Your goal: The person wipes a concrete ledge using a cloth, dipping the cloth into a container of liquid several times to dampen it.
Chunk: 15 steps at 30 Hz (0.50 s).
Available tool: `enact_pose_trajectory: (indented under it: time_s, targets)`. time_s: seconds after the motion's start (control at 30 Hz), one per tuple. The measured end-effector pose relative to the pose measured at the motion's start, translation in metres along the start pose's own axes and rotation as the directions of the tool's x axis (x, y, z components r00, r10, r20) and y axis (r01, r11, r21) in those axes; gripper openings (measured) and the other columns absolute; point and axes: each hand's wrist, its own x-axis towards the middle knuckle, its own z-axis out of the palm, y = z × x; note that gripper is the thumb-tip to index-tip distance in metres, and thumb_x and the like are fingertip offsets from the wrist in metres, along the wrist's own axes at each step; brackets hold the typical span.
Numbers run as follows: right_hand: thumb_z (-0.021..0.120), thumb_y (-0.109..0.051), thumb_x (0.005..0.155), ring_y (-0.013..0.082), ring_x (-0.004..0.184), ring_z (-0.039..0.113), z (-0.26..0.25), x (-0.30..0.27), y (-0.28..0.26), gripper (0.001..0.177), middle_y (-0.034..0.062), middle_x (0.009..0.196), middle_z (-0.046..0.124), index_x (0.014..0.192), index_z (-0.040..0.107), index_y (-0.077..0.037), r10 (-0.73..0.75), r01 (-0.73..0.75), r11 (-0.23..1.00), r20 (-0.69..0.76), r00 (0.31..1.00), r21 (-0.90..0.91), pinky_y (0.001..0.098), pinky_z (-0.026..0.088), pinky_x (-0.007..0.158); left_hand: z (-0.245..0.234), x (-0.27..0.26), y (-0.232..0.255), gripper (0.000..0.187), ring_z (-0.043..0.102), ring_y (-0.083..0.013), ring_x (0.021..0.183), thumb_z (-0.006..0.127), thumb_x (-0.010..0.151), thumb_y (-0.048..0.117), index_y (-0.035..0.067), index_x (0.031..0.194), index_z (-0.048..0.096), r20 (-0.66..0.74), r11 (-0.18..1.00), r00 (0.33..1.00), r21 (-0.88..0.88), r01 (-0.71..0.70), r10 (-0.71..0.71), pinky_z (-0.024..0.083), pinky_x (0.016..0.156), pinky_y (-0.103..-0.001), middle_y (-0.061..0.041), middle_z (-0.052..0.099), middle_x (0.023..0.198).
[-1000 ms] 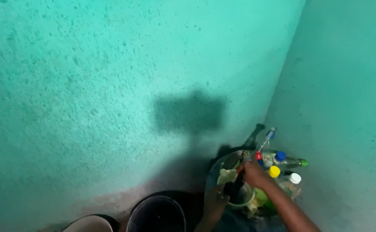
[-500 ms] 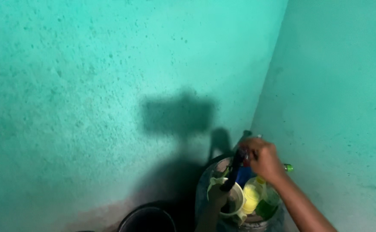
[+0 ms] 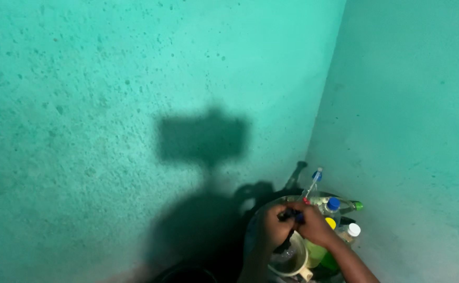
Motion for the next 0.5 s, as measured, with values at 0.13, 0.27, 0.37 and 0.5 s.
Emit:
enact_pose_trajectory:
  time_s: [0.13,0.27,0.37,0.5]
  targets:
    - [0.069,0.001,0.073,0.0296,0.082,0.077,0.029,0.001,0.031,0.035,0.0168,0.091,0.076,0.107,0.073,-0.007,0.133,-0.134,0.987,-0.009,0.991,-0.092,0.0384,0.057,0.073,-0.004,-0.003,-0.019,0.033,0.073,-0.0209,0.087,0.077,0.08,0.016,0.008,0.11,0.064,-0.035,0.93,0.979,-0.322,0.178,-0.2,0.058,0.075,-0.035,-0.008,0.072,0.095]
    - [0.07,-0.009,0.079,0.0303,0.094,0.074,0.104,-0.022,0.114,0.025,0.0166,0.096,0.076,0.103,0.077,-0.01,0.189,-0.141,0.951,0.157,0.969,-0.275,0.0382,0.057,0.084,-0.011,-0.043,-0.081,0.025,0.074,-0.0231,0.077,0.069,0.091,0.027,0.008,0.107,0.071,0.091,0.878,0.886,-0.12,0.463,-0.455,0.057,0.069,-0.035,-0.014,0.073,0.087]
    - [0.067,-0.014,0.084,0.0325,0.107,0.066,0.143,-0.033,0.155,0.032,0.0169,0.113,0.07,0.116,0.071,-0.011,0.182,-0.115,0.964,0.279,0.943,-0.24,0.0394,0.052,0.094,0.0,-0.07,-0.135,0.025,0.074,-0.0227,0.08,0.069,0.089,0.025,0.005,0.103,0.074,0.113,0.921,0.919,-0.057,0.385,-0.377,0.057,0.071,-0.035,-0.014,0.075,0.089]
    - [0.063,-0.022,0.091,0.0354,0.125,0.056,0.162,-0.027,0.164,0.044,0.0172,0.135,0.063,0.134,0.063,-0.013,0.274,-0.205,0.959,0.457,0.846,-0.196,0.041,0.045,0.107,0.022,-0.082,-0.177,0.026,0.074,-0.024,0.089,0.072,0.081,0.017,0.003,0.103,0.074,0.003,0.957,0.958,-0.04,0.288,-0.288,0.057,0.079,-0.036,-0.015,0.076,0.093]
